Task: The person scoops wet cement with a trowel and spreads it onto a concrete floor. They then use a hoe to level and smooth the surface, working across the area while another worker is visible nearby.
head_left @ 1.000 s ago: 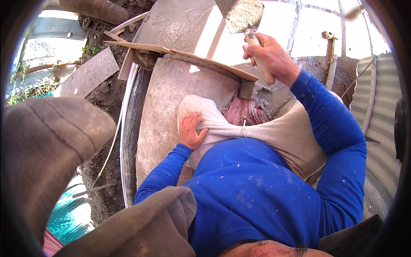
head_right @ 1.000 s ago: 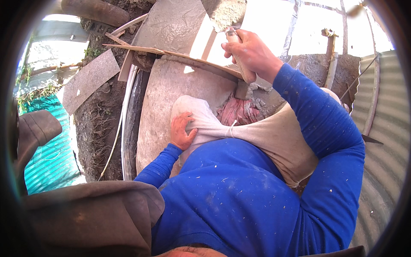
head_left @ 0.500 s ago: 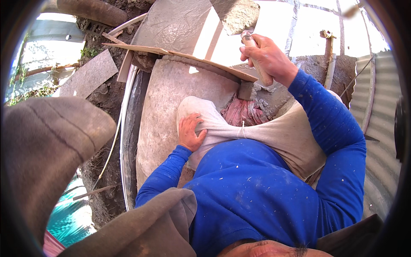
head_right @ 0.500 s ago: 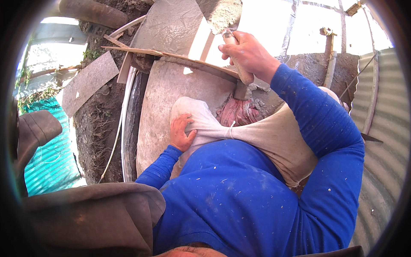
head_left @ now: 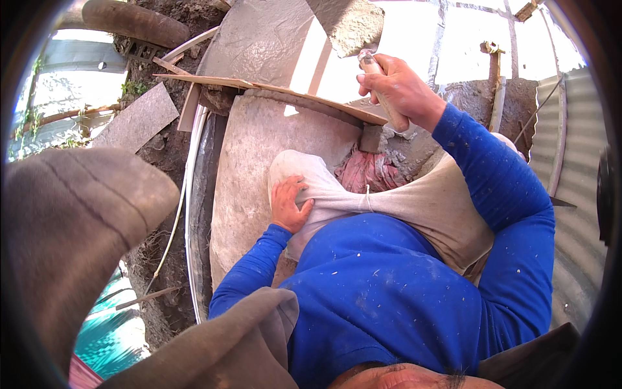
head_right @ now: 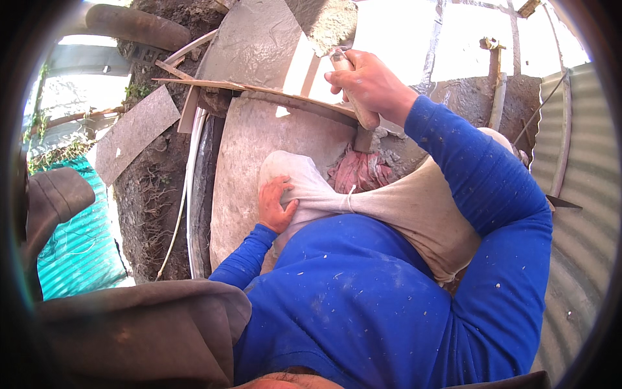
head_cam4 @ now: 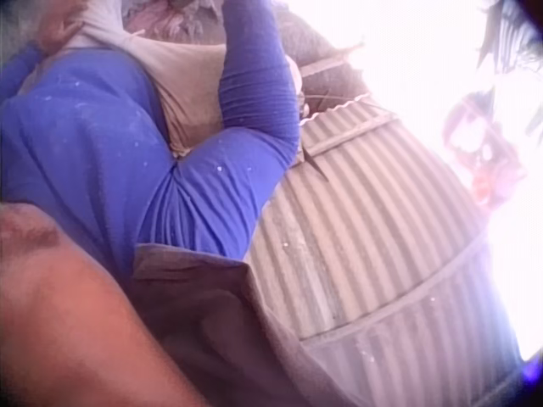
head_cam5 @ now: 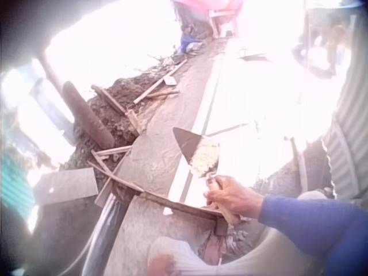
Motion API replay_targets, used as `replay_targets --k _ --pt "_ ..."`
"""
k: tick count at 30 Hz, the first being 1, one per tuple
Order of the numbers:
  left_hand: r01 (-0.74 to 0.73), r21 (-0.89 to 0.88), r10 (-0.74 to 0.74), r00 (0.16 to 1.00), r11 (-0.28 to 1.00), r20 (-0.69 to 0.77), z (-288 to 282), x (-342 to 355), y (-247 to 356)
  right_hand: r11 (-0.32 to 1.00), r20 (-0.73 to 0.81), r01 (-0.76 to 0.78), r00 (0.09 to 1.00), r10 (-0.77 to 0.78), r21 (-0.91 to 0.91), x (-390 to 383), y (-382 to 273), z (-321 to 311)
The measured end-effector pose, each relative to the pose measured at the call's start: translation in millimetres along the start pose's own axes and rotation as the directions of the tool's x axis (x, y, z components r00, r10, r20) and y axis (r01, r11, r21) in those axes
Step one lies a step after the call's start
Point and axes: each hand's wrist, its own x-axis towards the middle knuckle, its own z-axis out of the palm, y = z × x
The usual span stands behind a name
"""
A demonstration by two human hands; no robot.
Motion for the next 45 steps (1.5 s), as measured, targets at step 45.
replay_targets --k 45 --pt "0.015 -0.003 -0.015 1.0 1.0 0.009 0.4 0.8 0.2 0.998 0.014 0.002 1.0 -0.002 -0.066 4.3 7.4 0.4"
